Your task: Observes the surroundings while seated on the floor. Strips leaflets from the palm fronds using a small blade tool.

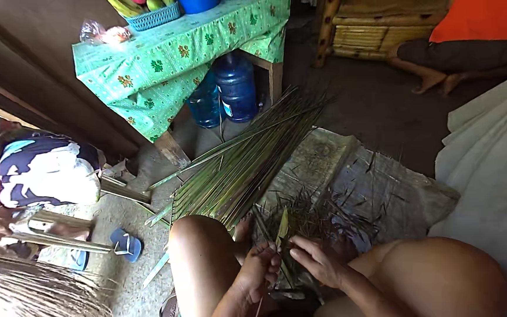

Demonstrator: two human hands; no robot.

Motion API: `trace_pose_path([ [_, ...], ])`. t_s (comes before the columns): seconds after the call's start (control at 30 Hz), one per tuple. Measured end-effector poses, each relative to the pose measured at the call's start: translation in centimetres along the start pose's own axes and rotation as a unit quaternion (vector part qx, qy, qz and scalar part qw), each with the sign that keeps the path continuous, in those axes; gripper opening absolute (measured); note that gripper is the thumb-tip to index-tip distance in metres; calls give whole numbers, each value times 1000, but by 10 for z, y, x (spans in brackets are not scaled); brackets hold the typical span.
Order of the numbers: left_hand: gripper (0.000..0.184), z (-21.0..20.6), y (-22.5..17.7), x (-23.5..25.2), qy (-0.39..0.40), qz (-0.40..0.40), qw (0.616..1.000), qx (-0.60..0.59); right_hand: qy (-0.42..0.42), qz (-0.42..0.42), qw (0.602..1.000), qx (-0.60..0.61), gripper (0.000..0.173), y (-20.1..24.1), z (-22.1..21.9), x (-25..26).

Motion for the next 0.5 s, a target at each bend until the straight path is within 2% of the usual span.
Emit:
trace_pose_path([
  [0.1, 26, 1, 5, 2, 6, 39, 995, -87, -14, 37, 998, -49, 41, -7, -6, 4],
  [0.2, 25, 1, 10, 3, -5, 38, 994, -105, -23, 26, 995, -91, 44, -10, -6, 6],
  [0.27, 25, 0, 11, 2, -5, 40, 994, -98, -36, -4, 994, -103, 45, -12, -3, 7],
  [0.4, 26, -2, 16, -2, 11, 53, 994, -92, -53, -117, 988, -87, 43, -21, 18, 18],
  [0.5, 26, -4, 19, -3, 1, 50, 995, -90, -46, -130, 987, -82, 44, -24, 30, 19],
])
Point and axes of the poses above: each hand's wrist, its own x-axis towards the middle knuckle, its own z-axis out of the back of the hand, y = z × x, the point moved 1 cm from there along x, towards the middle knuckle, and after that the axes turned 5 degrees about -z, right-handed, at the moved point
